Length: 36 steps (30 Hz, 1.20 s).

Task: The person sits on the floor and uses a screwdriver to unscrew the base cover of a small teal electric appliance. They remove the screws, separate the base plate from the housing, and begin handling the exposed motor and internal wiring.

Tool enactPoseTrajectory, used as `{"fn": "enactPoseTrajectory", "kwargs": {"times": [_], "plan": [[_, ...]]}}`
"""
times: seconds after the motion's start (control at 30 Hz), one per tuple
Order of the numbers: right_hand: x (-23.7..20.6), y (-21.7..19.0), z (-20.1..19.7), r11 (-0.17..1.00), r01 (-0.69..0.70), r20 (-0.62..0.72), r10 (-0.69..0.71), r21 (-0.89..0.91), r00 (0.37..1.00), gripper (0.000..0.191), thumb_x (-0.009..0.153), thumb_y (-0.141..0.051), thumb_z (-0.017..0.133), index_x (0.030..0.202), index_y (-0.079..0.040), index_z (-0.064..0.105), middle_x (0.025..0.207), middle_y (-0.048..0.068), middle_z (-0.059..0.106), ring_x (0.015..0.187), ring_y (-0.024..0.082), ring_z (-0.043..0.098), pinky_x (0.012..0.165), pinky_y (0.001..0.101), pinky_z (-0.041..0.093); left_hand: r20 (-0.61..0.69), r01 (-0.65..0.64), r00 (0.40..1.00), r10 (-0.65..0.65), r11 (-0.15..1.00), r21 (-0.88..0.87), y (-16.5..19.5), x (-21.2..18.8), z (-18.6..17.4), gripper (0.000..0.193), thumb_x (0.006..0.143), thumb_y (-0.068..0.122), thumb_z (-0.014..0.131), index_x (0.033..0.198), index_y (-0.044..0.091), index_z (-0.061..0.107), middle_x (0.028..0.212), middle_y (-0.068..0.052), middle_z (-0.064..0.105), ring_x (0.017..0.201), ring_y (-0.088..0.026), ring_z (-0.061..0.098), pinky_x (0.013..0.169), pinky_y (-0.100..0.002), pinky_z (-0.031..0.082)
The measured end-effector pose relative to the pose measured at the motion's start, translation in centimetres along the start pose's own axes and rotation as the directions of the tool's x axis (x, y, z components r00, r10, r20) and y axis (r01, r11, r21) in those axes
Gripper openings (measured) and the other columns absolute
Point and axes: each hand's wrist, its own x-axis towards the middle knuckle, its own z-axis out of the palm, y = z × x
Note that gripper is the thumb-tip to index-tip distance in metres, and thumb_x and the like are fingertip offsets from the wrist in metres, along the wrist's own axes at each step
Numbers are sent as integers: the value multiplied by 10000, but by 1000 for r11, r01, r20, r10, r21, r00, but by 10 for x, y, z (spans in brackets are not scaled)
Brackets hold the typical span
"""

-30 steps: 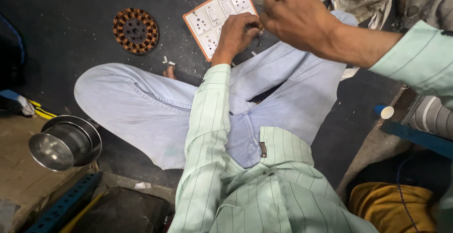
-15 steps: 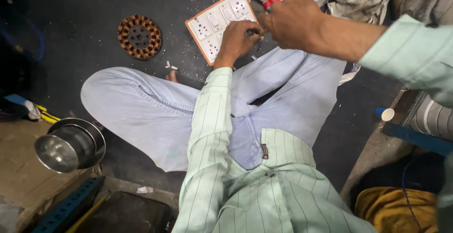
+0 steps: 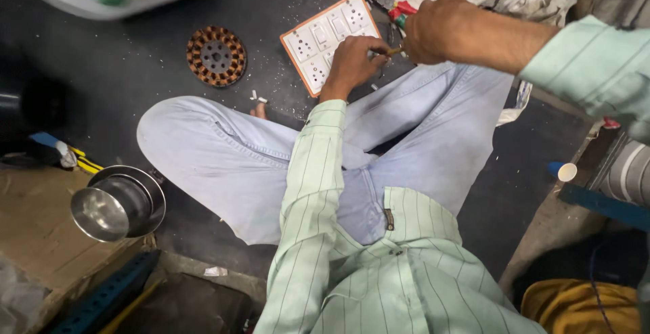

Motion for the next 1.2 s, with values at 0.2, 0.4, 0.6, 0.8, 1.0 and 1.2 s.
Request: {"fn": "enactPoseTrajectory", "kwargs": {"times": [0.2,0.4,0.6,0.8,1.0,1.2], "plan": [[-34,-3,5,890,267,-344,-398,-369,851,251,891,-246,701,1110,-128,726,986,86,728,984,279,731,758,395,585,-49,-30,998,32,999,38,-3,3,3,188,741,150,809,928,172,815,897,-69,781,821,-278,740,751,-384,577],[-25,-9,10,924,184,-181,-255,-334,950,185,973,-258,640,1016,-133,769,1074,101,759,1045,263,733,861,381,582,13,33,999,-33,999,39,-1,3,2,178,736,150,797,901,207,826,875,-36,792,818,-249,755,773,-364,583],[3,-8,-2,992,51,-55,-57,-113,997,320,922,-339,652,1105,-95,749,1092,192,729,958,358,724,794,488,581,2,5,1000,-5,1000,2,4,0,-1,175,762,140,799,929,189,817,881,-50,790,822,-257,750,769,-371,578],[-28,-4,7,933,188,-305,-284,-306,909,322,928,-290,659,1204,-132,710,1107,131,717,977,301,726,721,411,587,-4,18,1000,-18,1000,14,7,3,-1,181,764,112,787,932,173,814,876,-60,785,823,-253,754,757,-370,574],[-24,-8,14,918,193,-195,-272,-347,942,204,994,-243,622,1073,-126,769,1067,111,748,1028,269,738,812,373,576,1,44,999,-44,998,-35,6,3,-1,186,762,76,755,925,148,809,885,-65,790,842,-233,769,772,-346,586],[14,-21,-3,986,43,-116,-62,-163,991,332,850,-313,697,1049,-58,770,1105,193,704,1004,355,704,775,456,571,-3,-9,1000,9,1000,-26,4,3,-4,207,755,67,776,947,134,807,920,-85,788,873,-252,760,802,-356,580]]}}
